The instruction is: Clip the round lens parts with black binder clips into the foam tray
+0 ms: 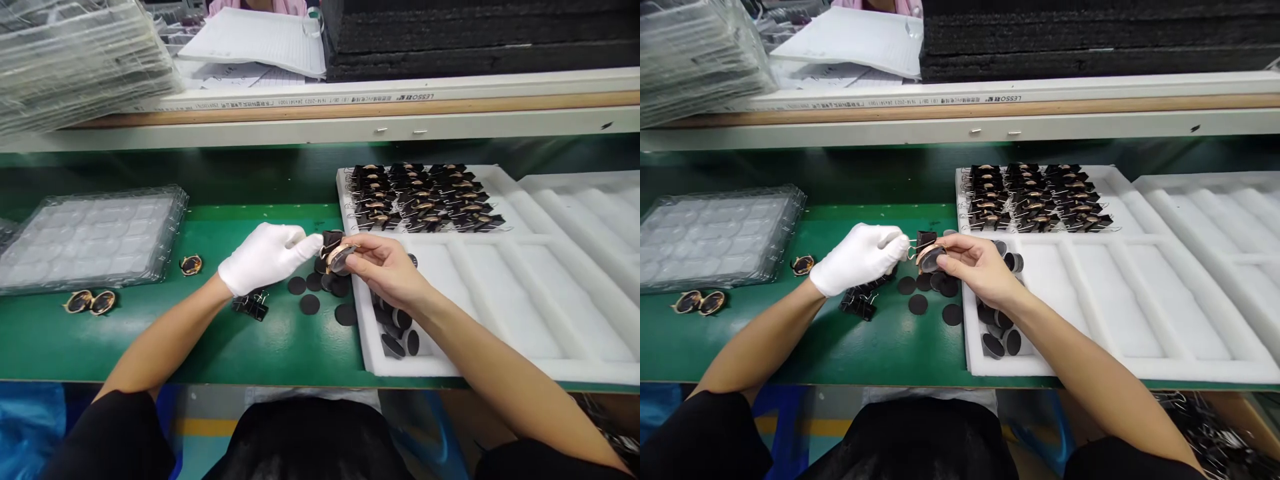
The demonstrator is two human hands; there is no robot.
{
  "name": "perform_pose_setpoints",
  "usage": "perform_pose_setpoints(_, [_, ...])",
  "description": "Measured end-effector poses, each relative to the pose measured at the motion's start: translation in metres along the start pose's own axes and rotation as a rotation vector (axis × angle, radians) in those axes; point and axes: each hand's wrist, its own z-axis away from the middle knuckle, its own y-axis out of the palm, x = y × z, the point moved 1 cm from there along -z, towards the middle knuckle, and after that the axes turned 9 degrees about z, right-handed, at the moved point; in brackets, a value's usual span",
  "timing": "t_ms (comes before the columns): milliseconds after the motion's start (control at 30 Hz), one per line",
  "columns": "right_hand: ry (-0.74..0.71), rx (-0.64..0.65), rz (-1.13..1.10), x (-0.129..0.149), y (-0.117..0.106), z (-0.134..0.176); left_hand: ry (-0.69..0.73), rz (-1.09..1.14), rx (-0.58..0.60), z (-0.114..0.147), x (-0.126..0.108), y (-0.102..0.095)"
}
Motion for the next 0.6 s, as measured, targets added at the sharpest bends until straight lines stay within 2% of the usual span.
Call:
perform_pose_setpoints(200, [-0.019, -0.002, 0.035, 0.007, -0.001, 0.001, -0.044, -0.055, -0.024, 0.004, 0.0, 0.005])
perform_pose_setpoints(400, [0.025, -0.008, 0.077, 0.002, -0.001, 0.002, 0.001, -0.122, -0.048, 0.002, 0.004, 0.014])
perform_pose_setpoints(500, [0.049, -0.065, 0.023, 0.003, 0.001, 0.0, 0.043, -0.103, -0.067, 0.0, 0.007, 0.014])
perform_pose_setpoints(600, [0.093, -0.184, -0.082, 0.007, -0.001, -0.003, 0.121, -0.069, -0.145, -0.001, 0.009, 0.011])
